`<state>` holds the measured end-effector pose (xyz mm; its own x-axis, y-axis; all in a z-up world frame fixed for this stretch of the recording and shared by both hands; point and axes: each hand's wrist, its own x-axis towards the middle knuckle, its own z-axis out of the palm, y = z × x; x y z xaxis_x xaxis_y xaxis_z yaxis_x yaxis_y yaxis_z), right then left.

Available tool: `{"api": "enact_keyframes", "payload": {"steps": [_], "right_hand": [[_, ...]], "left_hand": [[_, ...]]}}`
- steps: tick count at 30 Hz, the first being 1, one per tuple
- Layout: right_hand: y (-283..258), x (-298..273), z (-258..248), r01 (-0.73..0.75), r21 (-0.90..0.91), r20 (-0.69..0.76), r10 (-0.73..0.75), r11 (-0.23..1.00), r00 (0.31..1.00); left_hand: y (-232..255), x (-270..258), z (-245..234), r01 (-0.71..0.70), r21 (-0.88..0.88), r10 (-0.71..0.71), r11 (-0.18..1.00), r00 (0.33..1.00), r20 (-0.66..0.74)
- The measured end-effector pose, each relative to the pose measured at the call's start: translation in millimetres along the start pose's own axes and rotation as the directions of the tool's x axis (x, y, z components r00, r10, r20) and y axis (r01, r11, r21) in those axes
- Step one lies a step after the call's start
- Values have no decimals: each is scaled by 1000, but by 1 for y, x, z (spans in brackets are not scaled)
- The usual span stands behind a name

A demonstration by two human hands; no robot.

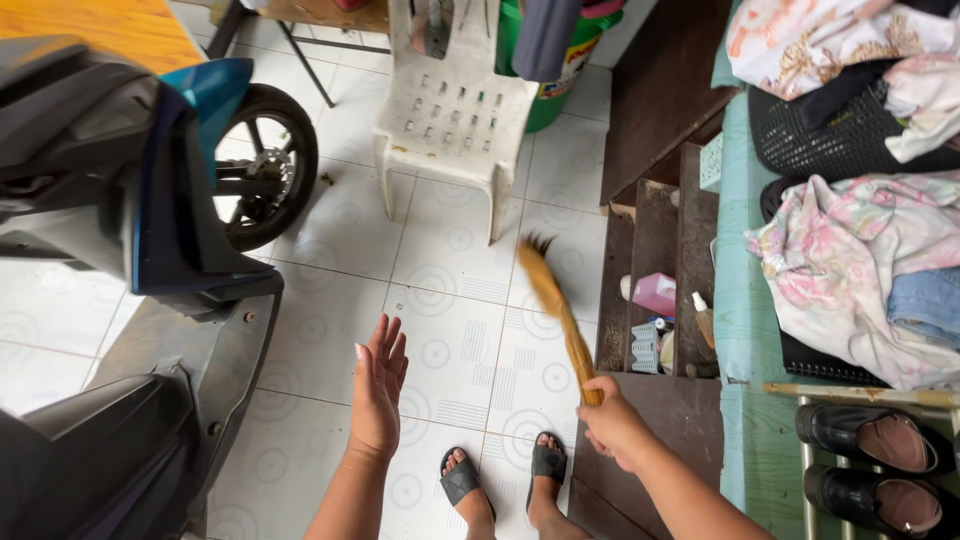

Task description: The person uses a hand broom to sweep dust and debris from the floor around a motorcycle and a shoe rack.

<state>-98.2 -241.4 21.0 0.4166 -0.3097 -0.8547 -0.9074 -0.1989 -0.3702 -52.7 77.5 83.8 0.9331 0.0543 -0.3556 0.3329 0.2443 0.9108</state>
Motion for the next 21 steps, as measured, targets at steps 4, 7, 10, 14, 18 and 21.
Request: {"api": "enact_keyframes", "payload": {"steps": [4, 7, 10, 14, 18, 21], "right_hand": [[5, -15, 13, -43, 42, 104, 39, 998, 994], [-4, -23, 19, -53, 61, 176, 42, 997, 984], [-18, -29, 32, -19, 56, 192, 8, 998, 981], [-57, -59, 50, 55, 15, 210, -57, 998, 976], [-97, -115, 73, 33, 30, 247, -39, 999, 968], [-98, -104, 87, -18, 147, 278, -24, 989, 960]], "left_hand": [[1, -20, -24, 19, -12, -20, 1000, 996, -82], [7, -36, -34, 21, -54, -27, 998, 994, -103], [23, -57, -43, 41, -30, -45, 999, 993, -113], [41, -71, -59, 61, -30, -64, 998, 992, -111], [56, -79, -76, 71, -7, -71, 997, 984, -163], [49, -78, -87, 21, -51, -30, 998, 980, -195]]}}
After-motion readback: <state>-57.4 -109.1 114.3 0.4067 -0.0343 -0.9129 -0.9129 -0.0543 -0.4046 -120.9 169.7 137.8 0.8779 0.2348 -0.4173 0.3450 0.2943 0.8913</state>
